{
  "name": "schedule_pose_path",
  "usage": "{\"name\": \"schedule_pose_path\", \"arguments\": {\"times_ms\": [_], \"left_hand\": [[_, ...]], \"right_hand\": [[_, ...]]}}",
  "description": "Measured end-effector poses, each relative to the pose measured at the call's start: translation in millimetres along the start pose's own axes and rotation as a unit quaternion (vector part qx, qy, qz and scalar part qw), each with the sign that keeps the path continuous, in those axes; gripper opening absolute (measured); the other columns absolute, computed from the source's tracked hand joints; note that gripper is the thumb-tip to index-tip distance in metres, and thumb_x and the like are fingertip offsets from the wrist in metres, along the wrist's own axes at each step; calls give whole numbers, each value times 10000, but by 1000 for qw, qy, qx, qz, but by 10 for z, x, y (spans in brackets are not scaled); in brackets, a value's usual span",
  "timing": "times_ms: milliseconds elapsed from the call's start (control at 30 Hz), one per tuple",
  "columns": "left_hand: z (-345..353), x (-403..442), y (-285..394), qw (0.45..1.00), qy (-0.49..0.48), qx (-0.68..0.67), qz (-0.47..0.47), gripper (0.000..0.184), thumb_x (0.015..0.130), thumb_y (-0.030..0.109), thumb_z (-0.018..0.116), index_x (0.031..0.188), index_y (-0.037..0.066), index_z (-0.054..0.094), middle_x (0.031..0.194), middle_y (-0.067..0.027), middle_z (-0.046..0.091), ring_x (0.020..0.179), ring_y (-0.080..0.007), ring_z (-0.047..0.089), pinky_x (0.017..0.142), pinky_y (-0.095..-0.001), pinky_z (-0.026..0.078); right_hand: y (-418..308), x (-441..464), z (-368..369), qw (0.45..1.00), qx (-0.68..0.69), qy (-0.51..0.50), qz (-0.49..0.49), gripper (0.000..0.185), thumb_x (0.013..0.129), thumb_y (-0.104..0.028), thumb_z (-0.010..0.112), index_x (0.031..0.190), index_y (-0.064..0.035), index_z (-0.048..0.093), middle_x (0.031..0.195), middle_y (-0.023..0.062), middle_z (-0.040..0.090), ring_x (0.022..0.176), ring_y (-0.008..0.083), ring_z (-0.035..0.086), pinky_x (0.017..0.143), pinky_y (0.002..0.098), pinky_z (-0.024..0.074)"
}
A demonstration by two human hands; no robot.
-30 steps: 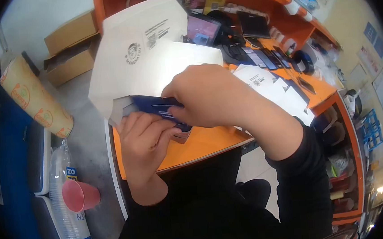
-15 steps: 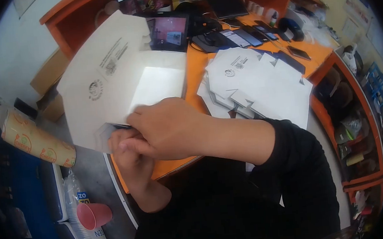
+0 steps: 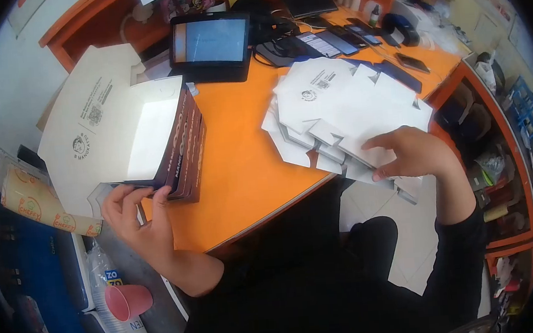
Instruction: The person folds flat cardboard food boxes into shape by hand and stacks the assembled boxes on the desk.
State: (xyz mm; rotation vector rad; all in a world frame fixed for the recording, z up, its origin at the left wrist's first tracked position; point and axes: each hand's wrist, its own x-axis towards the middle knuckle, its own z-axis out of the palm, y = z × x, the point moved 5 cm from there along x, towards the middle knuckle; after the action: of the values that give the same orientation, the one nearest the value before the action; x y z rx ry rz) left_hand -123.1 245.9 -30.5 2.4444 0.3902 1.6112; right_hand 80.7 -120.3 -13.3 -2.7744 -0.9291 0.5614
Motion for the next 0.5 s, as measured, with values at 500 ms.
{"name": "schedule_pose_path", "arguments": {"times_ms": [500], "left_hand": [[488,-1,1497,906,-111,-353,206,292,760,163,794,999,39,681,950,-126,648,842,-283,607,736,-351,477]], "right_hand": [[792,-132,254,849,448,276,53,226,988,-162,534,1005,38,638,755,99,609,684,148,577,664,291,497]]}}
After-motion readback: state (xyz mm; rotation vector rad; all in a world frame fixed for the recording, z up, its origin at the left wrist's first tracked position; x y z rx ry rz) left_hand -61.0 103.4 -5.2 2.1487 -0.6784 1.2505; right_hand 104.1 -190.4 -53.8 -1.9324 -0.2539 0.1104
